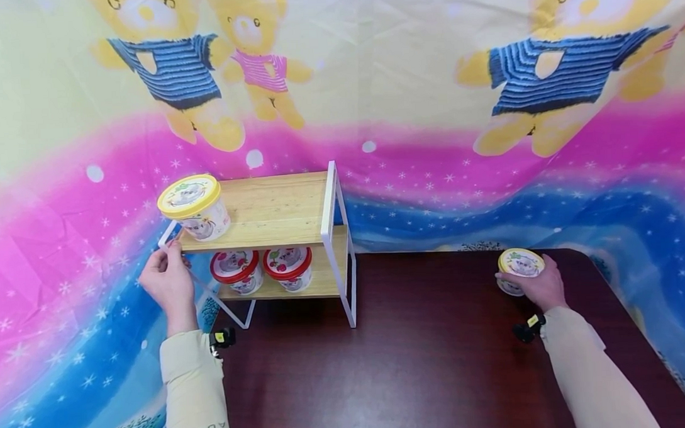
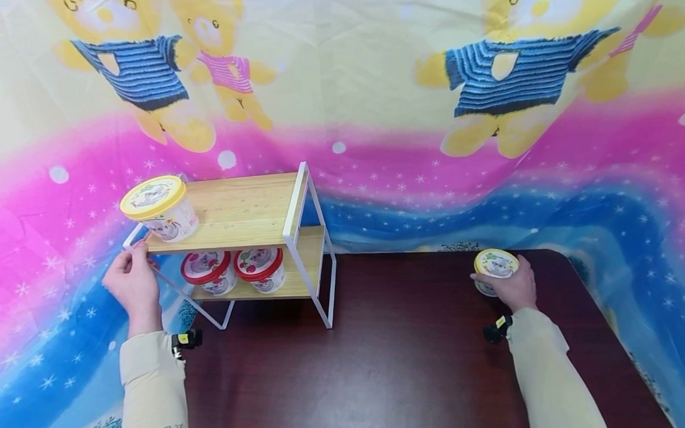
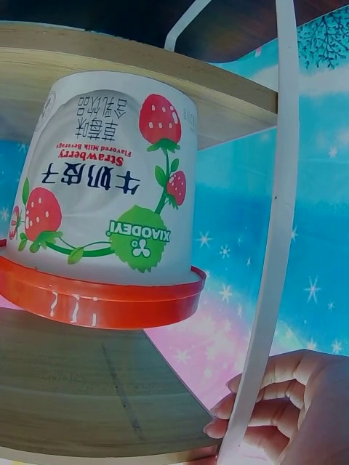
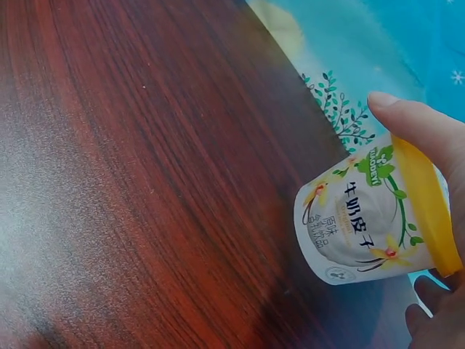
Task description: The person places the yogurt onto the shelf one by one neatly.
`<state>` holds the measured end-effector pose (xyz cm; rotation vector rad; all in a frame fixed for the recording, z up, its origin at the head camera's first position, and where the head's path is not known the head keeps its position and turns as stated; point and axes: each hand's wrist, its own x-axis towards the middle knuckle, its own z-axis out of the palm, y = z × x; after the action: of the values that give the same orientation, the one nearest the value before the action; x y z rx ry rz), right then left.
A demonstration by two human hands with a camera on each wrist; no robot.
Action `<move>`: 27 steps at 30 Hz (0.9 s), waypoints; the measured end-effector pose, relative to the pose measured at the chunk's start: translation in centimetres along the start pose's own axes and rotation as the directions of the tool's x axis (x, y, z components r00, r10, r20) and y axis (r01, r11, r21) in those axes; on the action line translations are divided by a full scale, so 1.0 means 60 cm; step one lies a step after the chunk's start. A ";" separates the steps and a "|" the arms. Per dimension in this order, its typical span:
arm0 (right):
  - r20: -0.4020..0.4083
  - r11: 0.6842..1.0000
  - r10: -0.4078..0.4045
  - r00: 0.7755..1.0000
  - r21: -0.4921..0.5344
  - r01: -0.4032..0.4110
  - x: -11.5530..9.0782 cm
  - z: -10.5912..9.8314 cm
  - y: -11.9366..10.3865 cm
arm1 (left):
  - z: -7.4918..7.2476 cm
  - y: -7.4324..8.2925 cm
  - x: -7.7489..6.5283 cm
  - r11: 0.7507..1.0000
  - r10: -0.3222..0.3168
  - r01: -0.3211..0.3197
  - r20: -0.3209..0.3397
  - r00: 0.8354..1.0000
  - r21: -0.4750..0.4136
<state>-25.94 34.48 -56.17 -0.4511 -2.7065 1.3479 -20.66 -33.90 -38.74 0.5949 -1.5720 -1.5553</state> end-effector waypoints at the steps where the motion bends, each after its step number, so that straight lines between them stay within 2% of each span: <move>1: -0.003 1.000 -0.003 1.000 -0.001 0.003 0.001 0.001 0.001 | 0.000 -0.001 0.000 1.000 0.003 -0.003 -0.001 1.000 0.001; 14: 0.003 1.000 0.023 1.000 0.000 -0.023 -0.006 0.002 -0.003 | 0.000 -0.002 0.002 1.000 0.000 0.000 0.005 1.000 -0.001; 27: -0.028 0.999 0.023 0.999 0.027 -0.022 -0.006 0.009 0.004 | 0.000 -0.003 0.003 1.000 -0.005 0.005 0.004 1.000 -0.012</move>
<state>-25.67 34.09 -56.70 -0.4960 -2.6660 1.3708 -20.79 -34.10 -38.85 0.5901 -1.5643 -1.5694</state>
